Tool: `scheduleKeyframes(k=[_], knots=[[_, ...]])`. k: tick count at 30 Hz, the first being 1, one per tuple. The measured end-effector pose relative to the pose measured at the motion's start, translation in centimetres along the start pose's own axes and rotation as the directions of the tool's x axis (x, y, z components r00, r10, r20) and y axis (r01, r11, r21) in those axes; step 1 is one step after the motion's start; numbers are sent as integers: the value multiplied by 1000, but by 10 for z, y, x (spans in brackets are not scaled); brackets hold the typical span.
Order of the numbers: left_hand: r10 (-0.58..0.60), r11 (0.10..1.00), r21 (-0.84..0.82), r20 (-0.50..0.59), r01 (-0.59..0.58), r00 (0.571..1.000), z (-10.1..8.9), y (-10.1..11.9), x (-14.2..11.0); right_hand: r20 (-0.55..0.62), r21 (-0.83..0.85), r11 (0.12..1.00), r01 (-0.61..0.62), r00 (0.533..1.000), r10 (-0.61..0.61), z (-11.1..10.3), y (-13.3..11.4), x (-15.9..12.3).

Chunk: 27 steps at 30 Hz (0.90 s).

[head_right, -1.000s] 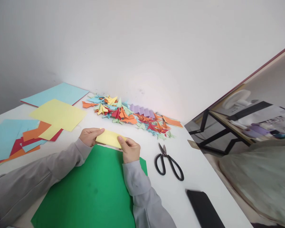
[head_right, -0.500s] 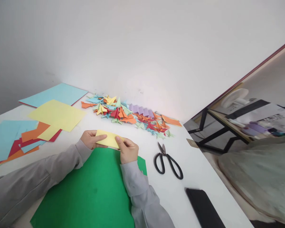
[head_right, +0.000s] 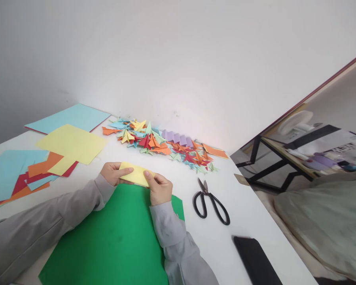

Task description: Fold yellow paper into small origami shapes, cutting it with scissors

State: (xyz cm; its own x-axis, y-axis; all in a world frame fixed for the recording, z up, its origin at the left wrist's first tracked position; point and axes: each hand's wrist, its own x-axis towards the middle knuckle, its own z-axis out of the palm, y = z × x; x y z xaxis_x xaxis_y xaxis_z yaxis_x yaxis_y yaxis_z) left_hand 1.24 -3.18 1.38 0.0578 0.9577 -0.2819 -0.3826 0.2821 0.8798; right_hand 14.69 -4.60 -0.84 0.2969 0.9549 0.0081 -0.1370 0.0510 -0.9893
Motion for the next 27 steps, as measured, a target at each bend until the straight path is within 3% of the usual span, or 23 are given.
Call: scheduleKeyframes(k=[16,27], knots=[[104,994,11,72,-105,992,0,-1,-2,-2,53,998,-19,1000,19,0,-4,0],[68,997,-30,108,-65,992,-2,-1,0,12,78,997,-26,1000,25,-2,1,3]])
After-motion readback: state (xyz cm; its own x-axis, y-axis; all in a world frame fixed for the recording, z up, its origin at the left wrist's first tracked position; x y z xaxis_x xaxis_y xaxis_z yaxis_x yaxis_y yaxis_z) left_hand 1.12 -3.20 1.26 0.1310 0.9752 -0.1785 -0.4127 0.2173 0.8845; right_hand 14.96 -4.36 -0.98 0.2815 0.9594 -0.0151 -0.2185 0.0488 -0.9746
